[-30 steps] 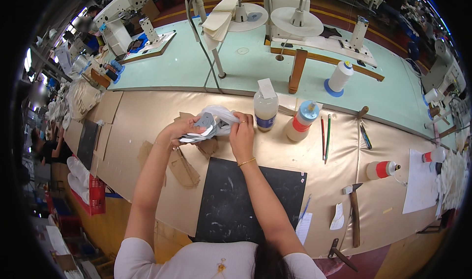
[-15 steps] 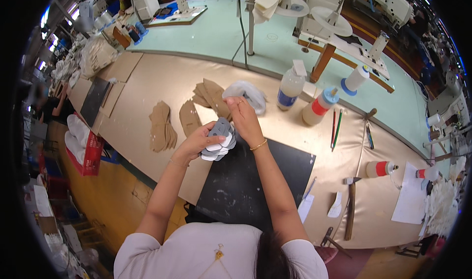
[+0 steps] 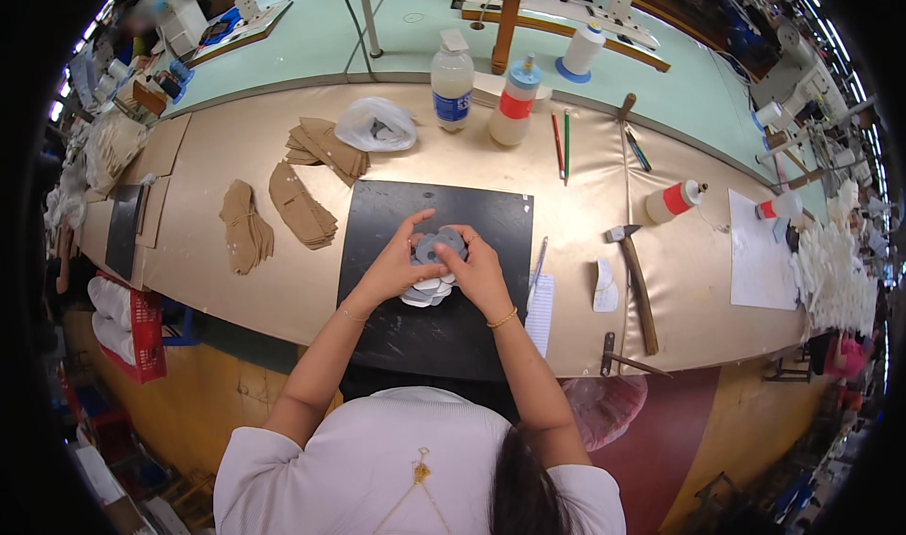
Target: The person organizes brown paper pieces and white plastic cutouts on a worktable, then applies glue to the plastic pieces using a squeeze bottle. The person handles the items one at a time and places them on a black mat.
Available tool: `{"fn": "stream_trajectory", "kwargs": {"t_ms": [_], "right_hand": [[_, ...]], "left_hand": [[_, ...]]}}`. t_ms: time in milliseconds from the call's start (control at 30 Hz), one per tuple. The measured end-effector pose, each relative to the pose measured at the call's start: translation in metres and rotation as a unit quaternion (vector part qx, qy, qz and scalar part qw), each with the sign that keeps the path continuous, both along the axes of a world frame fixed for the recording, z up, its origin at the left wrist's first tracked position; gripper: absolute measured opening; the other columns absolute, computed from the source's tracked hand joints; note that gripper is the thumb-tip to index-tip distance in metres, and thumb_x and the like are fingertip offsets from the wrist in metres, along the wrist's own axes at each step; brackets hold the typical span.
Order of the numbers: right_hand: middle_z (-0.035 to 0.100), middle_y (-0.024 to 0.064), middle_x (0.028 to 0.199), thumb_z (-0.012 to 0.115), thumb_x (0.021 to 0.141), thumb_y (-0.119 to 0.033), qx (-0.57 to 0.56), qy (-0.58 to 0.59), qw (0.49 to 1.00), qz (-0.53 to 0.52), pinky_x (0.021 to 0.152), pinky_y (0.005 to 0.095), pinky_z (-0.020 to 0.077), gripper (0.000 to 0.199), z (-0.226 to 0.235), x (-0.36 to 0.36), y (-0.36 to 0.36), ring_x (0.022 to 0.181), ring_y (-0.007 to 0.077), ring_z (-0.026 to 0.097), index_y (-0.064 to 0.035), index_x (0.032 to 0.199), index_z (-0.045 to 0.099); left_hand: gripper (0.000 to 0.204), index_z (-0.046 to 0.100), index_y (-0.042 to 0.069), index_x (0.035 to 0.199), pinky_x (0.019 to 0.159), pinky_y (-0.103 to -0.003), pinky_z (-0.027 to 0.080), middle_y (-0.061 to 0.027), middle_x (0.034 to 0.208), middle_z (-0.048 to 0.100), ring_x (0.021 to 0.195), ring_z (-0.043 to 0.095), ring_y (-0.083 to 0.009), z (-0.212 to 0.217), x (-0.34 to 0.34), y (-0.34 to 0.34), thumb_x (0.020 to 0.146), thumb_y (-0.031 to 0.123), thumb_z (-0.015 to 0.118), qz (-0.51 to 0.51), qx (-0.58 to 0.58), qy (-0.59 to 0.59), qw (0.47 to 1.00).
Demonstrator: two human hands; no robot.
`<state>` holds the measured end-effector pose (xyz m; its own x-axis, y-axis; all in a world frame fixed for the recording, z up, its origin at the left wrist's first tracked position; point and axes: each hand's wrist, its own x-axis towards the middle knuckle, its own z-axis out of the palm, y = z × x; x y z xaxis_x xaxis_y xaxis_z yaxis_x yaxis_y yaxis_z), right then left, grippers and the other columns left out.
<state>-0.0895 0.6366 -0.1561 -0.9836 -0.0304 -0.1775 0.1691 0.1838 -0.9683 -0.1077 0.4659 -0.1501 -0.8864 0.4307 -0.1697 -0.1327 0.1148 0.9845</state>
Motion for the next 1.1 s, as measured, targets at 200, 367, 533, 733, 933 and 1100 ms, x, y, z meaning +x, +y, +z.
{"fn": "stream_trajectory", "kwargs": {"t_ms": [200,367,533,733,933,1100], "right_hand": [[0.064,0.0066,0.103,0.062,0.092,-0.018,-0.188,-0.015,0.975,-0.115,0.076,0.0231,0.0480,0.032,-0.015,0.006,0.012,0.089,0.0105,0.060,-0.0010,0.119,0.056],[0.064,0.0050,0.101,0.061,0.093,-0.016,-0.176,-0.021,0.980,-0.092,0.075,0.0218,0.0470,0.031,-0.010,-0.001,0.011,0.088,0.0086,0.059,-0.0019,0.121,0.055],[0.064,0.0033,0.098,0.061,0.093,-0.014,-0.158,-0.033,0.986,-0.039,0.075,0.0213,0.0465,0.028,0.002,-0.005,-0.006,0.087,0.0078,0.058,-0.0027,0.118,0.058],[0.062,0.0057,0.099,0.063,0.090,-0.016,-0.055,-0.005,0.998,-0.020,0.076,0.0246,0.0468,0.031,-0.012,-0.014,0.005,0.087,0.0124,0.059,-0.0045,0.119,0.059],[0.058,0.0110,0.103,0.065,0.088,-0.020,0.196,0.102,0.971,0.088,0.078,0.0309,0.0478,0.035,0.007,-0.020,0.002,0.091,0.0218,0.059,-0.0056,0.120,0.059],[0.054,0.0156,0.106,0.071,0.082,-0.021,0.272,0.110,0.952,0.084,0.082,0.0373,0.0481,0.046,0.010,-0.019,-0.010,0.091,0.0310,0.059,-0.0019,0.122,0.057]], "left_hand": [[0.066,0.041,0.002,0.133,0.083,-0.026,0.048,-0.0101,0.104,0.064,0.095,0.060,-0.0141,-0.007,0.007,-0.001,0.078,0.009,0.077,0.035,0.074,-0.091,0.992],[0.039,0.051,0.003,0.123,0.079,-0.023,0.049,-0.0059,0.100,0.064,0.092,0.060,-0.0091,-0.008,0.008,-0.020,0.088,0.011,0.067,0.080,0.123,-0.193,0.970],[0.035,0.052,0.003,0.122,0.080,-0.023,0.049,-0.0054,0.099,0.064,0.090,0.061,-0.0095,-0.014,0.007,-0.030,0.093,0.019,0.062,0.102,0.140,-0.222,0.959],[0.037,0.047,-0.001,0.124,0.087,-0.026,0.048,-0.0101,0.106,0.063,0.102,0.060,-0.0133,-0.012,0.010,-0.044,0.091,0.009,0.059,0.116,0.131,-0.233,0.957],[0.037,0.046,-0.002,0.120,0.086,-0.026,0.049,-0.0123,0.108,0.064,0.100,0.062,-0.0152,-0.014,0.016,-0.050,0.087,0.004,0.059,0.115,0.126,-0.221,0.960],[0.032,0.050,-0.002,0.117,0.083,-0.024,0.049,-0.0097,0.107,0.064,0.096,0.062,-0.0127,-0.009,0.017,-0.044,0.089,0.006,0.062,0.127,0.131,-0.217,0.959]]}}
